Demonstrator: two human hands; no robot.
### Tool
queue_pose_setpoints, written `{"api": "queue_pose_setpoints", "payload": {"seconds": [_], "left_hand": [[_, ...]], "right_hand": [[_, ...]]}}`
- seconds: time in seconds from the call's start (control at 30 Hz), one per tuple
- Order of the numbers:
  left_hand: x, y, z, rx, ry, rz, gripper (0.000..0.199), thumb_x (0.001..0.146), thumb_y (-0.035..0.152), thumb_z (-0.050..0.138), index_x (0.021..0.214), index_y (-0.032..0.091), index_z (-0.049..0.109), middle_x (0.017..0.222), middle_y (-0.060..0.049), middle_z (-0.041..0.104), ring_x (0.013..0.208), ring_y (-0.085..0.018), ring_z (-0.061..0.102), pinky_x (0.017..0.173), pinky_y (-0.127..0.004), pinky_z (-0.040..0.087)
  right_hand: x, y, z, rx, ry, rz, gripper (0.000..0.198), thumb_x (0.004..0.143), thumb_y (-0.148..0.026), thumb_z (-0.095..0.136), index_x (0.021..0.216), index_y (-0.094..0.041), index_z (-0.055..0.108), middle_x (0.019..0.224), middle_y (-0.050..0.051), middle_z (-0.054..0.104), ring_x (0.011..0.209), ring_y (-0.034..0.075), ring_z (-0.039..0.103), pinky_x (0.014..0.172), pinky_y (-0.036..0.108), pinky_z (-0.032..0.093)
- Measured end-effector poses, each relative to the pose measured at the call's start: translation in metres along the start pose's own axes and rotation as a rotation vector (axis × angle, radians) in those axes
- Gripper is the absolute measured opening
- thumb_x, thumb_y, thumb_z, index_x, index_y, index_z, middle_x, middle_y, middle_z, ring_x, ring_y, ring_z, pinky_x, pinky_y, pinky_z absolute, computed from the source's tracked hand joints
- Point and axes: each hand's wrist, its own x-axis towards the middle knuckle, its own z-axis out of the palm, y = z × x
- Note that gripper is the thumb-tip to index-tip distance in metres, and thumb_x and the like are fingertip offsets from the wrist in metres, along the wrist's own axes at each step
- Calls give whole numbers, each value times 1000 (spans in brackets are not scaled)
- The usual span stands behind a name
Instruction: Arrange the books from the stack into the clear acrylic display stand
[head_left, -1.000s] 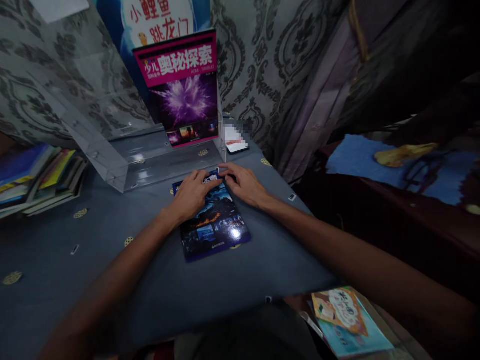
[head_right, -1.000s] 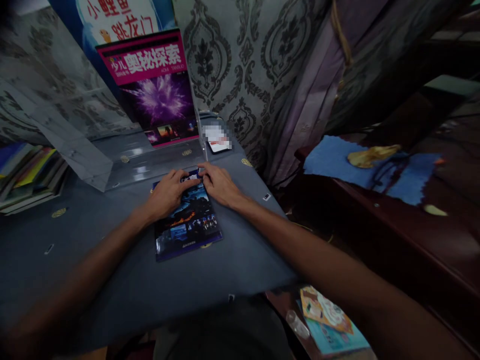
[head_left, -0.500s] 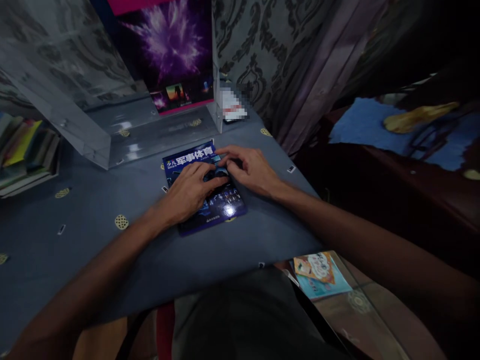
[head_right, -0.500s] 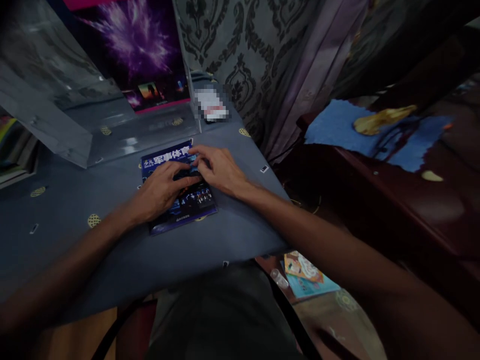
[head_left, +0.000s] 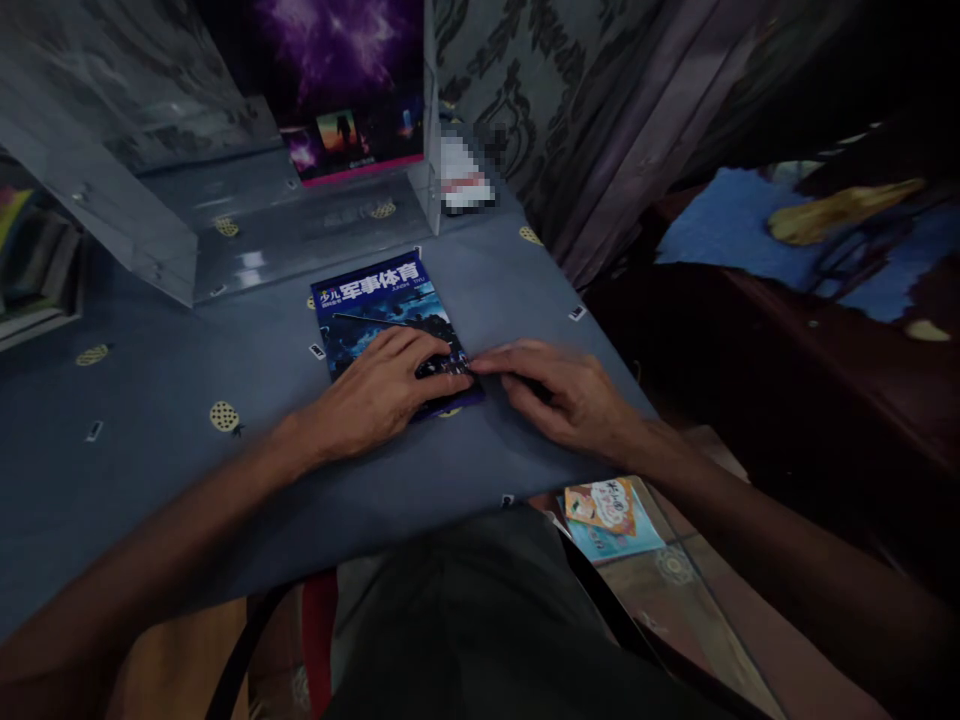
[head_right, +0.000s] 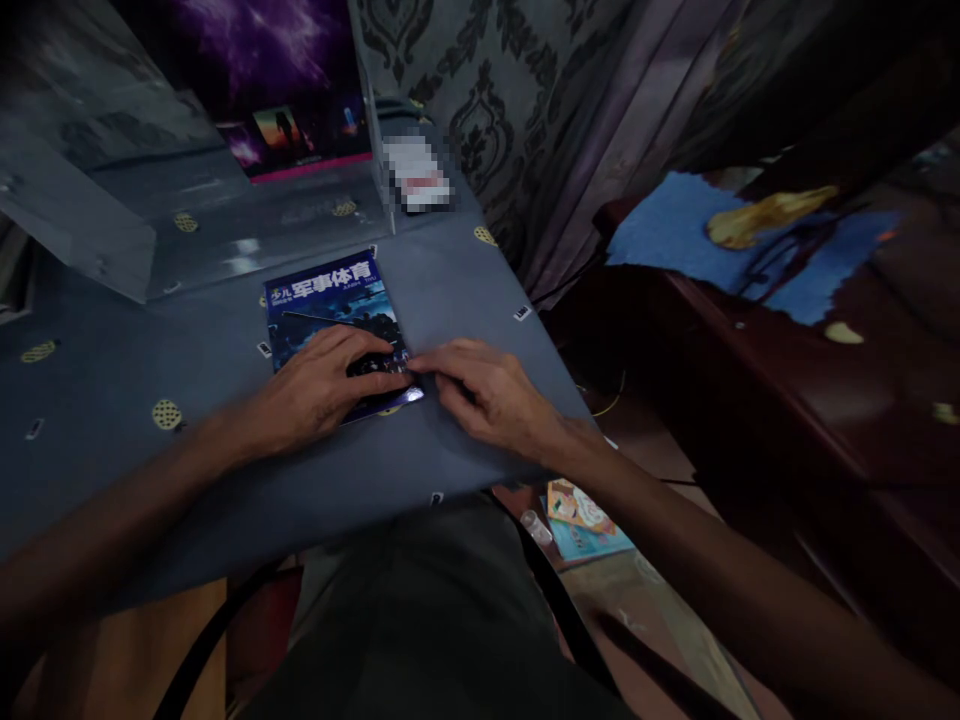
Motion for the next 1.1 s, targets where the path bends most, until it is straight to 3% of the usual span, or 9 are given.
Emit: {"api": "queue_pose_setpoints", "payload": {"seconds": [0.13, 0.43, 0.73, 0.87, 1.0, 1.1], "left_hand": [[-1, -1, 2, 20, 49, 23, 39, 100, 12, 44, 127, 29, 65, 126, -9, 59, 117, -23, 53, 100, -41, 46], [-14, 6, 1, -49, 101, 140, 37, 102, 10, 38, 121, 23, 67, 122, -9, 64, 116, -21, 56, 102, -42, 50], [-16, 13, -2, -8, 39, 81, 31, 100, 16, 45, 124, 23, 64, 126, -11, 63, 119, -24, 57, 111, -49, 43], [-17, 16, -14, 20, 11, 98, 27, 101, 19, 44, 119, 18, 65, 117, -11, 67, 111, -22, 60, 107, -43, 46], [-15, 17, -24, -25, -3, -25, 25, 103, 25, 44, 103, 19, 68, 94, -6, 68, 90, -19, 62, 87, -34, 51], [-5, 11, -24, 1, 3, -169, 26, 103, 26, 42, 102, 17, 66, 90, -5, 66, 85, -19, 61, 80, -33, 51]], "right_hand": [[-5, 0, 1, -16, 6, -84, 34, 96, -11, 46, 120, -21, 67, 114, 8, 75, 109, 21, 69, 94, 37, 56], [-14, -7, 4, -13, 21, -180, 37, 94, -8, 46, 121, -22, 67, 108, 7, 76, 102, 20, 71, 90, 37, 58], [-7, -11, 2, -4, 35, -171, 33, 93, -8, 47, 115, -19, 69, 98, 8, 77, 93, 20, 71, 79, 34, 59], [-6, -16, 2, 74, 25, -175, 34, 91, -7, 48, 114, -20, 69, 97, 7, 77, 90, 19, 73, 77, 32, 59], [1, -20, 0, 197, -59, -141, 33, 92, -10, 47, 113, -20, 71, 96, 5, 79, 85, 16, 74, 76, 28, 58], [22, -10, 1, 227, -43, -3, 32, 93, -14, 48, 111, -22, 73, 97, 3, 79, 86, 17, 74, 77, 28, 58]]}}
